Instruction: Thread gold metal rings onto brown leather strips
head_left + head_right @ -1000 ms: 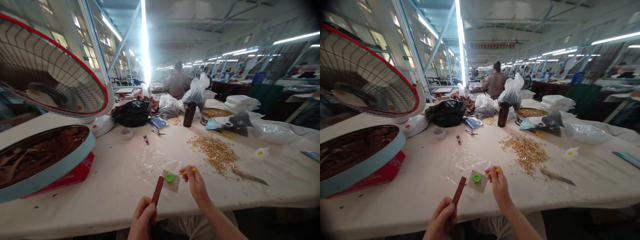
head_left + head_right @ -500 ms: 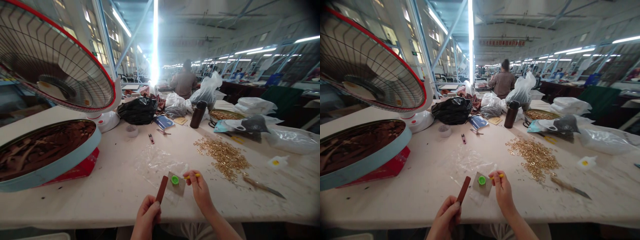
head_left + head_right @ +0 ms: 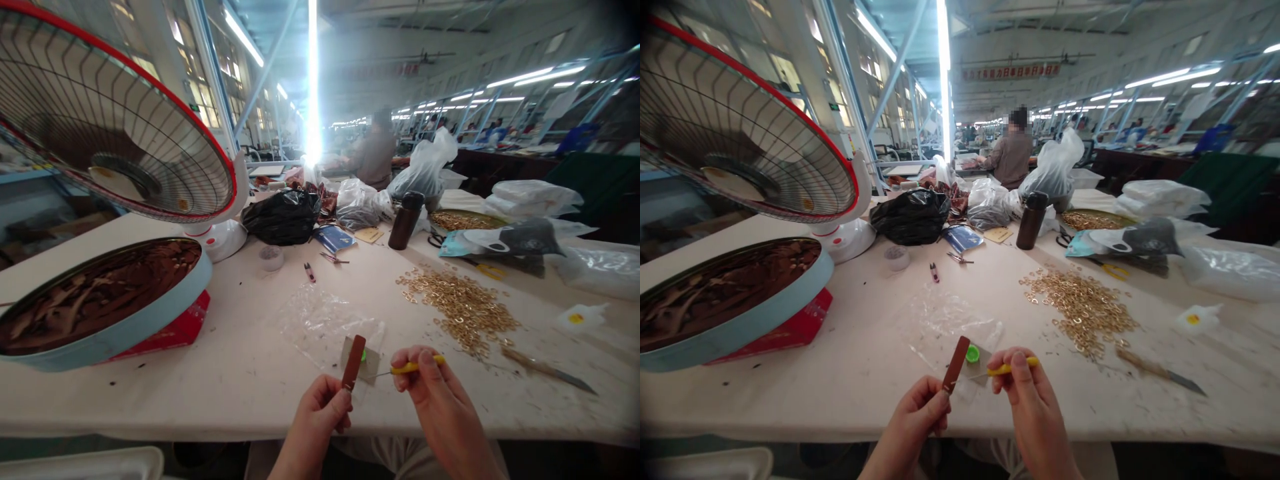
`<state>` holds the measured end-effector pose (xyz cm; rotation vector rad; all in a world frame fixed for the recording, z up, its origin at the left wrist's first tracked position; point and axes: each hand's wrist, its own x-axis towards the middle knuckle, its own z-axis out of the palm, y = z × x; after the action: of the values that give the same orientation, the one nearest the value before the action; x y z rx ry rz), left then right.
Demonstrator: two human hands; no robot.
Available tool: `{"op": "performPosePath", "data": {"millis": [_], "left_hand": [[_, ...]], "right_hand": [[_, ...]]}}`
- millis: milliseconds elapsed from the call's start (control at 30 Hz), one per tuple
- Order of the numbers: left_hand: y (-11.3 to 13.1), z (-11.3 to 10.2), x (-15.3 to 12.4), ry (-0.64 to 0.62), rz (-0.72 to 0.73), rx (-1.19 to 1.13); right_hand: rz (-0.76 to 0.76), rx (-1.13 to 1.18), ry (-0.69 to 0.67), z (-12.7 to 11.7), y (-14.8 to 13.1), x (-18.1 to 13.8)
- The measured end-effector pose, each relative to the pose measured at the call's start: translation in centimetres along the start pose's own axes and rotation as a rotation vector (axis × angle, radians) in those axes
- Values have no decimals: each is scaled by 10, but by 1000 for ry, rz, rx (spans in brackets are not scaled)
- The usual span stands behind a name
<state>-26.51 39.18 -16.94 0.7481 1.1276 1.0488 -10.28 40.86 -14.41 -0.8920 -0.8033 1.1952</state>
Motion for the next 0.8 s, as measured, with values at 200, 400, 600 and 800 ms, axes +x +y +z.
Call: {"op": "performPosePath", "data": {"millis": [200, 400, 600, 800], "left_hand": [[8, 8, -13, 7, 2, -16], [8, 12, -17, 57, 22, -22], [22, 19, -30, 35, 99, 48], [29, 21, -37, -33, 123, 151]], "right_hand": [[23, -34, -25, 6, 4, -9], [-40, 35, 57, -3, -8, -9], [-10, -444, -207, -10, -9, -17], [48, -550, -493, 14, 0, -28]]}}
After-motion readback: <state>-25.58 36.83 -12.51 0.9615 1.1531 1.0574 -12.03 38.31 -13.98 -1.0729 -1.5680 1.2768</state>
